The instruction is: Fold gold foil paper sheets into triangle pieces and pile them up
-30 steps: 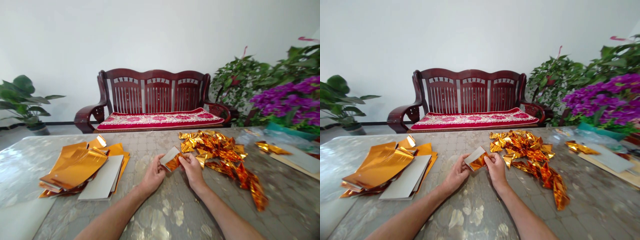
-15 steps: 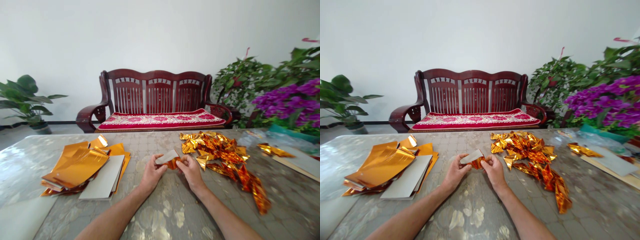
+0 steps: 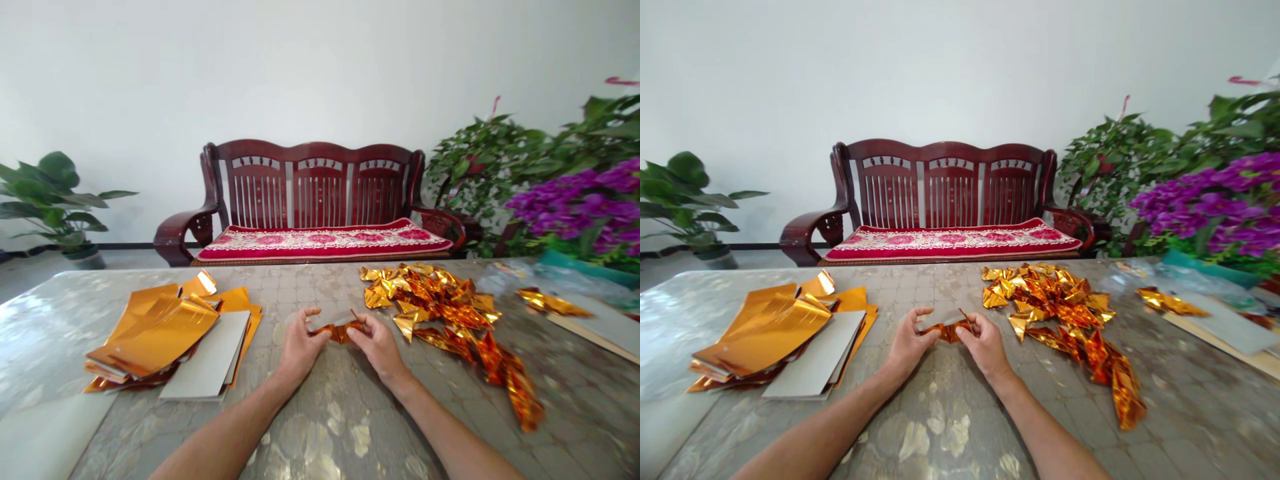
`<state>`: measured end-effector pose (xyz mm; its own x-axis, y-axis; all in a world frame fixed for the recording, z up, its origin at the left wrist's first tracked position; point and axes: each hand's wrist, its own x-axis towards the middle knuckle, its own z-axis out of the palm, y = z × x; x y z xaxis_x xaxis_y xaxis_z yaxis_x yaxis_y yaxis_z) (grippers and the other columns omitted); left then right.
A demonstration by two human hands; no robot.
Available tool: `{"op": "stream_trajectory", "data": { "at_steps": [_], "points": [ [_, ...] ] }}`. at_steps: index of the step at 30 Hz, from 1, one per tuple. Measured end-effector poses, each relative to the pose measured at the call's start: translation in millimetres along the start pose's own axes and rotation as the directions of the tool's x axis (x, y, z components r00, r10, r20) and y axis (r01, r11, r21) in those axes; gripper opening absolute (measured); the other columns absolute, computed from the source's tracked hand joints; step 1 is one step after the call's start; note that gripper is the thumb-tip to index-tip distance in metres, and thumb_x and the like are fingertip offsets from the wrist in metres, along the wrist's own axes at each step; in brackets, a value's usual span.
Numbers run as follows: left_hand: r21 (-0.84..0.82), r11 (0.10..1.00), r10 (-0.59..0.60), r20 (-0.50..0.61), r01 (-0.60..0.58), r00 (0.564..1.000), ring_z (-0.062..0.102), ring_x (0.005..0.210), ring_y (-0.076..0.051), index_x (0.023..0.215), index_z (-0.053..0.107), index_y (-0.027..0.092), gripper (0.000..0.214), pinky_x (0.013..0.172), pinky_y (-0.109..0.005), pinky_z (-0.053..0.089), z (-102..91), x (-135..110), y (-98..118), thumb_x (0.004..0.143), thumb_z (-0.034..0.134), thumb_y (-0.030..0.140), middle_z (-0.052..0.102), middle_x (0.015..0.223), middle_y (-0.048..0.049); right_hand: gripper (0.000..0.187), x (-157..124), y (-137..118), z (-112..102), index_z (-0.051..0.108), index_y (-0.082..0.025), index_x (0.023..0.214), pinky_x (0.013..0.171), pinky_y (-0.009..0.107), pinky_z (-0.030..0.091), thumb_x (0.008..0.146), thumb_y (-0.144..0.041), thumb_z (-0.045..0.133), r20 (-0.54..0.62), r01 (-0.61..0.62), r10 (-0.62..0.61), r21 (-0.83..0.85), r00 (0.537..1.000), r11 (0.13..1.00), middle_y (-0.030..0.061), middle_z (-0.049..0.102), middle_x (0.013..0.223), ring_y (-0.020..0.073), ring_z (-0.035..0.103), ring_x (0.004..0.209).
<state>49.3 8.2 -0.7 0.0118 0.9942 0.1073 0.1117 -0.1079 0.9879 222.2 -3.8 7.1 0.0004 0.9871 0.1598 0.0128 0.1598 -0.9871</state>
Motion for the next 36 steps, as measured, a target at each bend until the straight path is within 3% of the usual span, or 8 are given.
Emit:
{"op": "stream_trajectory", "data": {
  "at_steps": [8,14,17,23,29,36],
  "points": [
    [0.058,0.997,-0.050,0.056,0.047,0.997,0.064,0.058,-0.015,0.115,0.057,0.015,0.048,0.056,-0.024,0.049,0.0,-1,0,0.069,0.067,0.022,0.070,0.070,0.0005,0.030,1,2,-1,0.066,-0.016,0.089,0.071,0.033,0.054,0.072,-0.040,0.070,-0.021,0.026,-0.028,-0.101,0.999,0.995,0.0073,0.073,0.084,0.0230,0.068,0.076],
    [0.162,0.986,0.028,0.088,-0.042,0.996,0.061,0.064,-0.014,0.087,0.068,0.015,0.023,0.058,-0.022,0.044,0.5,4,-7,0.070,0.066,0.030,0.068,0.072,0.0000,0.028,2,3,-2,0.065,-0.016,0.086,0.057,0.027,0.048,0.072,-0.041,0.067,-0.044,0.008,-0.016,-0.169,0.999,0.986,0.0042,0.069,0.074,0.0189,0.062,0.064],
    [0.180,0.981,0.046,0.121,-0.067,0.992,0.058,0.064,-0.013,0.082,0.069,0.014,0.021,0.057,-0.020,0.041,0.8,4,-9,0.072,0.063,0.032,0.065,0.069,0.0009,0.027,1,1,-2,0.066,-0.016,0.086,0.055,0.026,0.046,0.073,-0.040,0.065,-0.066,0.001,-0.014,-0.196,0.998,0.981,0.0032,0.068,0.072,0.0176,0.060,0.063],
    [0.191,0.980,0.026,0.155,-0.055,0.988,0.052,0.057,-0.012,0.076,0.070,0.013,0.025,0.054,-0.021,0.036,-0.3,5,-6,0.074,0.060,0.036,0.061,0.061,0.0024,0.024,1,0,-2,0.066,-0.016,0.083,0.058,0.026,0.045,0.073,-0.037,0.063,-0.076,0.014,-0.034,-0.245,0.997,0.969,0.0018,0.066,0.070,0.0164,0.058,0.062],
    [0.293,0.955,0.002,0.160,-0.049,0.987,0.059,0.067,-0.015,0.080,0.073,0.016,0.025,0.060,-0.022,0.040,-4.3,5,-1,0.074,0.060,0.036,0.068,0.071,0.0012,0.025,1,2,-1,0.065,-0.016,0.085,0.063,0.028,0.047,0.077,-0.039,0.061,-0.069,0.023,-0.041,-0.244,0.997,0.970,0.0036,0.069,0.075,0.0184,0.061,0.067],
    [0.367,0.930,-0.015,0.139,-0.037,0.990,0.058,0.066,-0.014,0.071,0.068,0.017,0.023,0.058,-0.022,0.035,-8.0,3,0,0.073,0.062,0.039,0.064,0.067,0.0030,0.029,2,2,-1,0.067,-0.016,0.094,0.075,0.031,0.049,0.073,-0.036,0.065,-0.030,0.059,-0.070,-0.275,0.997,0.960,0.0054,0.073,0.087,0.0219,0.065,0.080]
  ]
}}
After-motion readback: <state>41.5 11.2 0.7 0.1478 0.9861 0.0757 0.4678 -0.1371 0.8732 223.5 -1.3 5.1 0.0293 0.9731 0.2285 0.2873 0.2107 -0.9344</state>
